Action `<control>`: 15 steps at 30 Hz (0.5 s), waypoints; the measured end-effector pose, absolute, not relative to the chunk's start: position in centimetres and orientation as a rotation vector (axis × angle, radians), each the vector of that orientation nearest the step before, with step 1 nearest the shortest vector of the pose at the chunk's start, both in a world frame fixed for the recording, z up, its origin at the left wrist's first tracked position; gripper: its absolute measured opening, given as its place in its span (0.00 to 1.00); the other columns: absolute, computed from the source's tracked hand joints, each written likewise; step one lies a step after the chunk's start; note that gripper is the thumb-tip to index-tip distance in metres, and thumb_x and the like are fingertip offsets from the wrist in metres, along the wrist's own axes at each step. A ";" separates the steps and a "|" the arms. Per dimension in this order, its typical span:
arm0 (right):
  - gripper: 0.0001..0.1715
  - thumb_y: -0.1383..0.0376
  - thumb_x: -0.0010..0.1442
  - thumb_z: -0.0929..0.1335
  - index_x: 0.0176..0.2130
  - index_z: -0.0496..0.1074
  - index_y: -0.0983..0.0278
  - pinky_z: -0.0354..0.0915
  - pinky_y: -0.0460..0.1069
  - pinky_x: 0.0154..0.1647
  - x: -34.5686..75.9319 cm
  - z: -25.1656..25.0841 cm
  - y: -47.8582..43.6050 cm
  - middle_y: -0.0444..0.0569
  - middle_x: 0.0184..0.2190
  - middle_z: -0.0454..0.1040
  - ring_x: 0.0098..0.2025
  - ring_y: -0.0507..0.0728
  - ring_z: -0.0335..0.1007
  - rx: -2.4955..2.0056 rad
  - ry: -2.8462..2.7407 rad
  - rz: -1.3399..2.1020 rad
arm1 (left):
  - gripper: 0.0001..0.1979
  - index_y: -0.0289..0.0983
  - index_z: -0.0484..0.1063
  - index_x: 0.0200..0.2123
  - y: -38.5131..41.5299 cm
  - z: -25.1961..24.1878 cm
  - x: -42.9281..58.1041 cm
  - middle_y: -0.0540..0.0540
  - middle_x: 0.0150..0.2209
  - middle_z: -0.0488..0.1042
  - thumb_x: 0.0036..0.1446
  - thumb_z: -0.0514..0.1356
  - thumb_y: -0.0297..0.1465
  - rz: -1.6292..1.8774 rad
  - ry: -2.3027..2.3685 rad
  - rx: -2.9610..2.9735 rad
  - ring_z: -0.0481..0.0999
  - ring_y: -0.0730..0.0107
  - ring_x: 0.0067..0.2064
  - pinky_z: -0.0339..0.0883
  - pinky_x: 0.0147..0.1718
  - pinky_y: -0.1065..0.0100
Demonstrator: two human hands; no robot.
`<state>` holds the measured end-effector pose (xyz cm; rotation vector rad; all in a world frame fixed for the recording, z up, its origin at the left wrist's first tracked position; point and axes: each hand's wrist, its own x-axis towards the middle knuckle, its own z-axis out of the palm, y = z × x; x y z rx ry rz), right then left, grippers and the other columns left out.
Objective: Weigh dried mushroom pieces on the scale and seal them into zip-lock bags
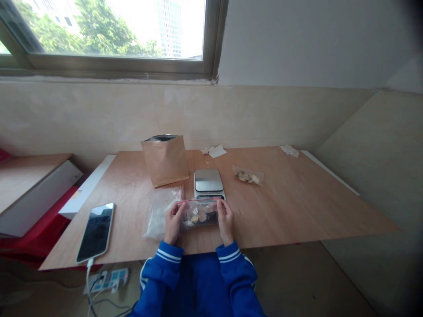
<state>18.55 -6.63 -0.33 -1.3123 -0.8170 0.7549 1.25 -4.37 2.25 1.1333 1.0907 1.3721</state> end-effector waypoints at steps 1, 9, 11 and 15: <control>0.25 0.46 0.59 0.65 0.41 0.75 0.63 0.70 0.52 0.37 18.5 -0.3 -6.6 0.51 0.33 0.80 0.36 0.60 0.76 -1.307 -0.812 0.773 | 0.13 0.36 0.75 0.29 -4.3 2.2 1.3 0.50 0.26 0.73 0.53 0.63 0.41 1.374 1.082 1.121 0.69 0.73 0.29 0.62 0.29 0.73; 0.22 0.48 0.55 0.69 0.38 0.75 0.64 0.71 0.52 0.36 18.5 -0.1 -6.4 0.50 0.31 0.79 0.33 0.59 0.76 -1.287 -0.777 0.749 | 0.14 0.35 0.72 0.29 -4.0 1.6 1.3 0.51 0.26 0.72 0.53 0.64 0.41 1.363 1.081 1.113 0.69 0.74 0.28 0.62 0.28 0.73; 0.21 0.49 0.54 0.70 0.38 0.74 0.64 0.71 0.52 0.37 18.5 -0.1 -6.4 0.50 0.31 0.79 0.34 0.59 0.77 -1.277 -0.759 0.748 | 0.14 0.36 0.72 0.28 -4.0 1.4 1.3 0.51 0.25 0.72 0.52 0.65 0.41 1.376 1.079 1.100 0.69 0.74 0.27 0.62 0.28 0.73; 0.22 0.49 0.55 0.70 0.38 0.74 0.65 0.71 0.53 0.38 18.5 -0.1 -6.5 0.52 0.33 0.80 0.35 0.60 0.77 -1.269 -0.735 0.755 | 0.14 0.36 0.72 0.28 -4.1 1.6 1.3 0.51 0.26 0.73 0.51 0.65 0.41 1.387 1.084 1.081 0.70 0.73 0.28 0.63 0.30 0.73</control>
